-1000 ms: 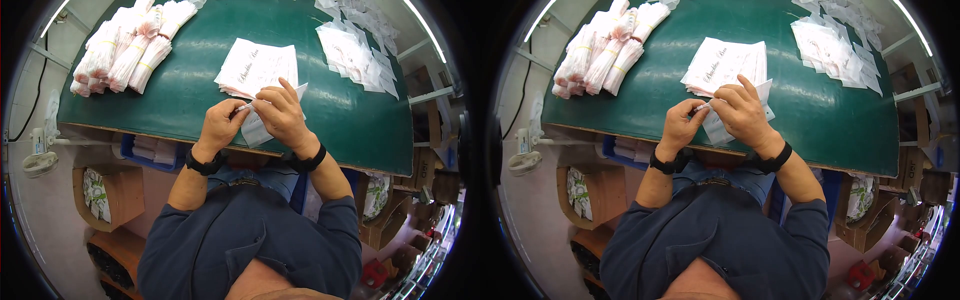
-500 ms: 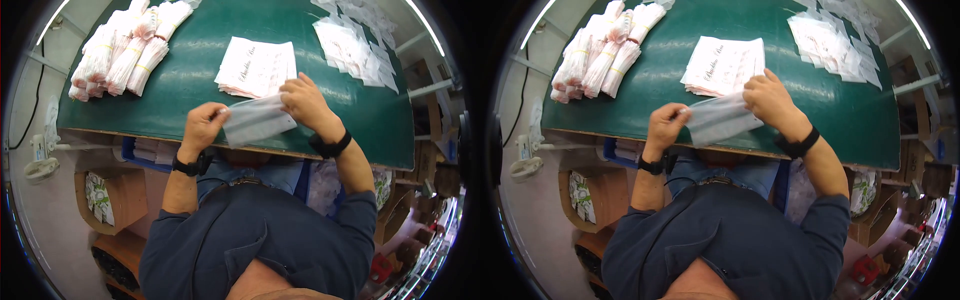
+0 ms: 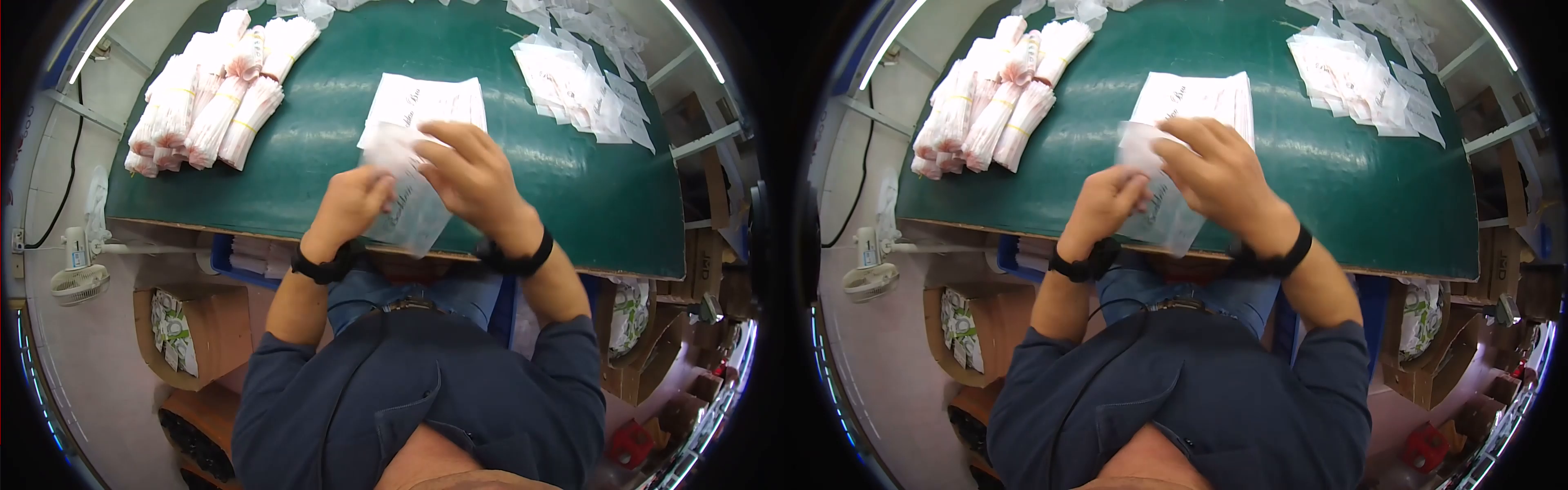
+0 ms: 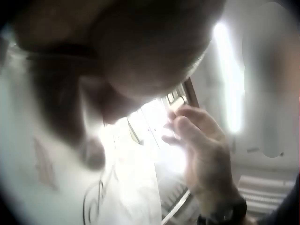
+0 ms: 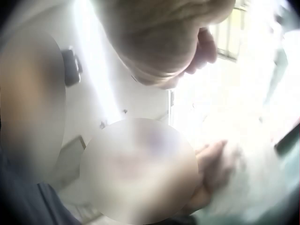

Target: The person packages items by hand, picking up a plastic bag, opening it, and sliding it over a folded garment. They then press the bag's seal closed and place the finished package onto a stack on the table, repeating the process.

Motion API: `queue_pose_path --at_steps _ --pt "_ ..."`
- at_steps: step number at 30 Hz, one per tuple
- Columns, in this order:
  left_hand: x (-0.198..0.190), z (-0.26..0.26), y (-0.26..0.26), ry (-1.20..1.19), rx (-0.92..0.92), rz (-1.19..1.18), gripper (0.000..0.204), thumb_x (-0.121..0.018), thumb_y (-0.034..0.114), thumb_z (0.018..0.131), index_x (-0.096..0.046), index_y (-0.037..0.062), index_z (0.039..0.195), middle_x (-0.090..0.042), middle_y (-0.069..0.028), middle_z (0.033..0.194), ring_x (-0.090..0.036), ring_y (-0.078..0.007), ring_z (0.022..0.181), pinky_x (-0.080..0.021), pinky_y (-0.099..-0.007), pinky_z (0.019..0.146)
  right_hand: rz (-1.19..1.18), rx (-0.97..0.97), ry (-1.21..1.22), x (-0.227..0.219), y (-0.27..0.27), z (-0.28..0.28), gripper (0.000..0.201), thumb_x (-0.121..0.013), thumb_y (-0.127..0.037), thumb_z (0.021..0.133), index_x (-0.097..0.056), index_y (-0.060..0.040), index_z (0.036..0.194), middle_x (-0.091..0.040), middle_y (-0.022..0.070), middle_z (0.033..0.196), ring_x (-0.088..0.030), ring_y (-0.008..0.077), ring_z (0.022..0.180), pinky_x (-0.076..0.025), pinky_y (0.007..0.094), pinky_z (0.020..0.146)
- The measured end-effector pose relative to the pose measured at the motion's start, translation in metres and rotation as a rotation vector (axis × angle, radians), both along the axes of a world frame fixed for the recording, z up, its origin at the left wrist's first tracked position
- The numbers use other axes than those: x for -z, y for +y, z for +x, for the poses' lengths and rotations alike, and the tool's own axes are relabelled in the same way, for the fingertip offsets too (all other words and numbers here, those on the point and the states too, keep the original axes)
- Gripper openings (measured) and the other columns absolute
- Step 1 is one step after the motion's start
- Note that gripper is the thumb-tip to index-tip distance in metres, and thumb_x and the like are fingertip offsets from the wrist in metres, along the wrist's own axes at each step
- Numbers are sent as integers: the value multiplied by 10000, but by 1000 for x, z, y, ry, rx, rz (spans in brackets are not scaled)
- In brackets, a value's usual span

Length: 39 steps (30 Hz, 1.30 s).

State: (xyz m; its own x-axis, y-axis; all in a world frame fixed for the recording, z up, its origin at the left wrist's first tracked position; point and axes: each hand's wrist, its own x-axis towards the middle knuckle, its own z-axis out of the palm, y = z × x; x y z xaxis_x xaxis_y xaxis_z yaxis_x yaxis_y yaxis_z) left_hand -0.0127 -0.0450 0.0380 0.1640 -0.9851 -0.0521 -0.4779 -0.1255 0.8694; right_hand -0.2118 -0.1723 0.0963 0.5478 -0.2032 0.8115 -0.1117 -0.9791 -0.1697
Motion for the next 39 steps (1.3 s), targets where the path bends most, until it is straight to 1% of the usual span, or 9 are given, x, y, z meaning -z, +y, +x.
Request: queue_pose_path --at_steps 5,10,14,18,21,23,25,34,39 --pt "25 4 1 932 -424 -343 267 -576 251 1144 -667 16 1229 -784 -168 1112 -778 -301 979 -642 -452 802 1004 -49 339 63 51 -21 282 -820 -190 949 -751 -3 1149 -759 117 969 -719 169 761 -575 326 676" --pt "13 -17 -4 1251 -372 -406 428 -622 239 1109 -557 25 1474 -732 -241 1270 -755 -347 1103 -652 -464 821 1803 -369 131 92 56 5 427 -851 -260 918 -723 8 1226 -765 140 1010 -742 218 817 -590 334 752" --pt "-20 -23 0 1598 233 -200 768 -713 232 1035 -324 63 1675 -632 -305 1430 -718 -370 1216 -656 -461 805 713 -51 -41 99 98 13 415 -812 -246 938 -720 5 1255 -766 152 1057 -750 306 928 -600 387 854" --pt "-29 -25 -16 1559 518 -237 981 -759 225 974 -156 112 1740 -576 -325 1497 -723 -402 1211 -658 -458 805 380 -18 162 99 101 -7 469 -814 -220 919 -696 -7 1319 -760 165 1097 -734 372 1039 -587 434 934" --pt "-11 -8 -14 1150 223 -344 948 -741 172 964 -188 99 1731 -600 -326 1459 -732 -393 1192 -656 -449 817 1022 -291 591 76 47 -45 467 -765 -199 978 -656 3 1385 -765 158 1133 -740 322 1052 -595 404 933" --pt "-15 -1 -15 1068 245 -307 918 -736 156 963 -217 91 1717 -625 -309 1426 -742 -372 1161 -655 -432 820 1529 -102 298 58 1 -57 412 -684 -163 1051 -632 38 1407 -766 153 1184 -735 244 1101 -581 332 934" --pt "-17 -2 -13 891 305 -208 860 -728 123 959 -276 76 1690 -674 -276 1360 -764 -331 1098 -653 -398 825 1421 -126 -169 12 -11 -31 281 -625 -126 1095 -687 68 1288 -779 133 1143 -743 180 996 -583 280 855" --pt "15 -55 -18 569 822 166 591 -750 91 977 -515 2 1512 -758 -154 1198 -765 -239 1030 -608 -323 896 875 -78 40 5 -15 18 153 -720 -127 1027 -733 18 1071 -715 50 775 -672 99 741 -525 278 660" --pt "11 -43 -17 578 378 77 430 -730 86 1006 -620 -8 1412 -754 -124 1188 -730 -183 1080 -592 -316 919 1095 83 181 48 -36 -42 118 -716 -127 1032 -743 -14 1014 -676 8 760 -617 75 696 -493 261 626"
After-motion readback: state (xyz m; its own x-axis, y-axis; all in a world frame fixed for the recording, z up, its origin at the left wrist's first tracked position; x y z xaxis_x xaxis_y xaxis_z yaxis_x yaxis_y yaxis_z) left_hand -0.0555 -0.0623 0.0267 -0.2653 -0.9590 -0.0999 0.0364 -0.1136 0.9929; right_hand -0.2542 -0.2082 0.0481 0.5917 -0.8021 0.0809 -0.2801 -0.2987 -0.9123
